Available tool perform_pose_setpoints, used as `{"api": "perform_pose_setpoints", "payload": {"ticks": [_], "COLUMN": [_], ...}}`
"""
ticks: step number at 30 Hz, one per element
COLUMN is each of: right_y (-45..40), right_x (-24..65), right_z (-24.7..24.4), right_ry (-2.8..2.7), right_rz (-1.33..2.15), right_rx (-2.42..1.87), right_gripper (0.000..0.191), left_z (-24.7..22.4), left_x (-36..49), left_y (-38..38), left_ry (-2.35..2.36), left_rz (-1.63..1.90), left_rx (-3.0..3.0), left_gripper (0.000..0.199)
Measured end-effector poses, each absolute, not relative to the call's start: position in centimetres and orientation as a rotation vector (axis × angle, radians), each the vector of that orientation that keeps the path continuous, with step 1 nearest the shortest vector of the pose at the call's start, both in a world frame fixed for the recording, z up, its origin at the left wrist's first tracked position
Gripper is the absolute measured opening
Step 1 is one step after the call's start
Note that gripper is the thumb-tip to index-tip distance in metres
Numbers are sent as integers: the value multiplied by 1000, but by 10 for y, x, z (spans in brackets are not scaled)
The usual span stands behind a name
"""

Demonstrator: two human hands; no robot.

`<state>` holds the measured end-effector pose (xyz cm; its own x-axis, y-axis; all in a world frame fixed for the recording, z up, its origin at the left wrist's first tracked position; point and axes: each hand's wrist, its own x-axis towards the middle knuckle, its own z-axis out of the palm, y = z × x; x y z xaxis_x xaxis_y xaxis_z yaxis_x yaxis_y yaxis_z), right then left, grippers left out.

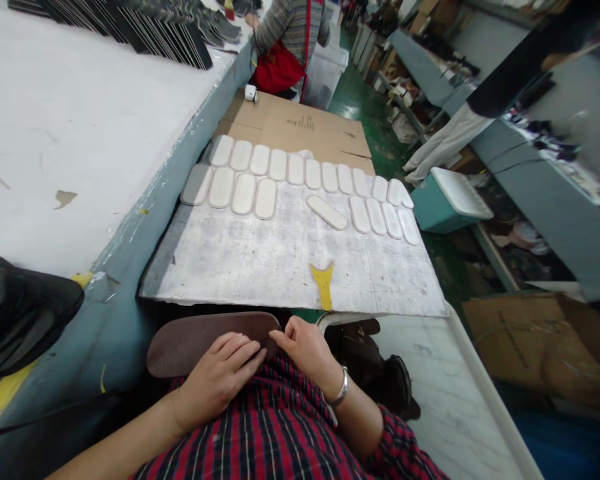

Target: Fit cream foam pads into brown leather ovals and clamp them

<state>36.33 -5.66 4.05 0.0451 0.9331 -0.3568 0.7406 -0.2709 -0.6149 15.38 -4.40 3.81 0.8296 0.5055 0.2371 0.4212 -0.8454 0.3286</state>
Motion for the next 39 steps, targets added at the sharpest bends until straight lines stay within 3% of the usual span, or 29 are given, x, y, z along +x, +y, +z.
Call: {"api": "perform_pose_setpoints", "payload": {"ticks": [9, 14, 17, 21, 24, 28, 39], "right_y": [-64, -61, -58, -56, -53, -42, -15], "right_x": [367, 366, 364, 362, 354, 318, 212], "right_z": [37, 31, 31, 41, 50, 54, 56], "right_ry": [-1664, -1630, -1663, -1754, -1931, -2218, -2666], "right_rz": [1215, 1294, 1313, 1192, 872, 589, 527], "right_rx": [-1937, -1906, -1905, -1953, -1927, -1718, -1371], "right_gripper": [40, 43, 41, 46, 57, 58, 55], "left_z": [28, 19, 18, 11, 4, -4, -17], "left_x": [119, 70, 51, 47, 50, 47, 33], "left_y": [-58, -68, -66, -65, -68, -70, -66], "left_ry": [580, 1460, 1851, 1504, 1367, 1266, 1186], "left_rz": [544, 914, 832, 777, 860, 944, 973], "left_rx": [2764, 2268, 1589, 1028, 960, 948, 887], "left_gripper": [37, 33, 55, 67, 70, 74, 55]}}
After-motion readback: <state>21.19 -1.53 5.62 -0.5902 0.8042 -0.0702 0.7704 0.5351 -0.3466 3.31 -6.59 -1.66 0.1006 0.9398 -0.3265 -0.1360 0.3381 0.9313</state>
